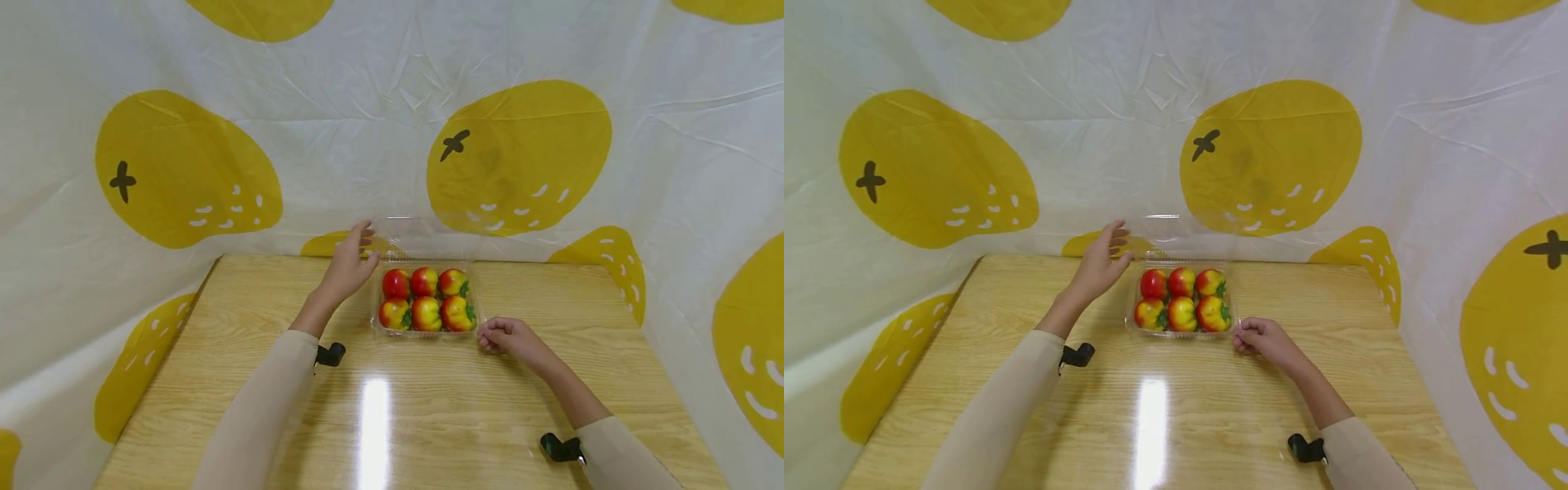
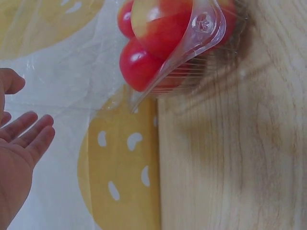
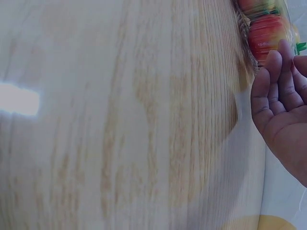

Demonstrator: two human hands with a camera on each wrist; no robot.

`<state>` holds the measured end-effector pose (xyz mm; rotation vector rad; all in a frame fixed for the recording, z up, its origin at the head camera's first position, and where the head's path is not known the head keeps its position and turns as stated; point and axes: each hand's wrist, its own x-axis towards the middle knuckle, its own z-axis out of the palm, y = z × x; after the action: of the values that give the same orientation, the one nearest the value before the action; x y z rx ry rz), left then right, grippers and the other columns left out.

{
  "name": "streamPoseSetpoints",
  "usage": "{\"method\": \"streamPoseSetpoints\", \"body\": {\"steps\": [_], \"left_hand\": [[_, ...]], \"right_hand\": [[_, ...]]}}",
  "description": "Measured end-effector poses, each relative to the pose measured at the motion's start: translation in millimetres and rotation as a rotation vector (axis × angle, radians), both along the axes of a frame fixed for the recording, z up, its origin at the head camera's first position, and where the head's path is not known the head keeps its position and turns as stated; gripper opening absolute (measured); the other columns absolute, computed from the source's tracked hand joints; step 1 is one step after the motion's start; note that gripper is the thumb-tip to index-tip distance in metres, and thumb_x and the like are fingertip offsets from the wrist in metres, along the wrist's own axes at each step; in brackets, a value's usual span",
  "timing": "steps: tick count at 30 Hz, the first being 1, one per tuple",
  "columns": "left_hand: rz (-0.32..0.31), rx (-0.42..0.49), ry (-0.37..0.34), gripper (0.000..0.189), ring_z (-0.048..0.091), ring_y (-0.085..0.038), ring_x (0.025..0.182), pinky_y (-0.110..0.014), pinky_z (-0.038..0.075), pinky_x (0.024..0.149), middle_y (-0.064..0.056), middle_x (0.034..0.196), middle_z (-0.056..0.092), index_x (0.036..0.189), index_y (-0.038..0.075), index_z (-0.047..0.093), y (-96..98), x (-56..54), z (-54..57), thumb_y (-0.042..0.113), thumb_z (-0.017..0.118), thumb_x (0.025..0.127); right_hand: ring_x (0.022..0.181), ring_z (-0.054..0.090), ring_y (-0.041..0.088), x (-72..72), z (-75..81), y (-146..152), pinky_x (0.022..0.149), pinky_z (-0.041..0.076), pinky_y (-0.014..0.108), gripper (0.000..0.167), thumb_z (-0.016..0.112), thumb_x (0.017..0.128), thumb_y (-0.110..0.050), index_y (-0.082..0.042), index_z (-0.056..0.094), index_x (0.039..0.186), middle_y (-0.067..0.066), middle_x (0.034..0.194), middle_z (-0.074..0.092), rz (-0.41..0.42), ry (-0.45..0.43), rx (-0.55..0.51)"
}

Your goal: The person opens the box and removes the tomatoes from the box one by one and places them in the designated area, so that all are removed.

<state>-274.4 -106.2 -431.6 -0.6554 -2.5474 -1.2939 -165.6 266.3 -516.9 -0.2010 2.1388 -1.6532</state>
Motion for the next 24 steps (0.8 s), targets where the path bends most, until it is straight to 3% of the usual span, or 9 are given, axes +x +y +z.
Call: {"method": "streamPoseSetpoints", "body": {"steps": [10,24], "left_hand": [[0.014,-0.017,-0.012,0.064,0.06,-0.04,0.127,-0.056,0.053,0.108,-0.024,0.144,0.056,0.154,-0.002,0.037,-9.6,5.2,-7.9,0.01,0.068,0.099],[-0.006,-0.024,-0.102,0.059,0.062,-0.045,0.122,-0.054,0.058,0.101,-0.023,0.142,0.056,0.151,0.0,0.042,-20.0,23.8,-35.6,0.011,0.067,0.099]], "right_hand": [[0.091,0.07,0.011,2.8,-3.1,-2.1,0.082,0.063,0.025,0.035,0.052,0.109,-0.014,0.019,0.056,0.12,0.015,0.104,0.072,0.047,0.019,-0.02],[0.093,0.069,0.016,4.5,0.1,-2.3,0.083,0.063,0.028,0.037,0.05,0.11,-0.017,0.017,0.057,0.123,0.02,0.107,0.07,0.03,0.018,0.027]]}}
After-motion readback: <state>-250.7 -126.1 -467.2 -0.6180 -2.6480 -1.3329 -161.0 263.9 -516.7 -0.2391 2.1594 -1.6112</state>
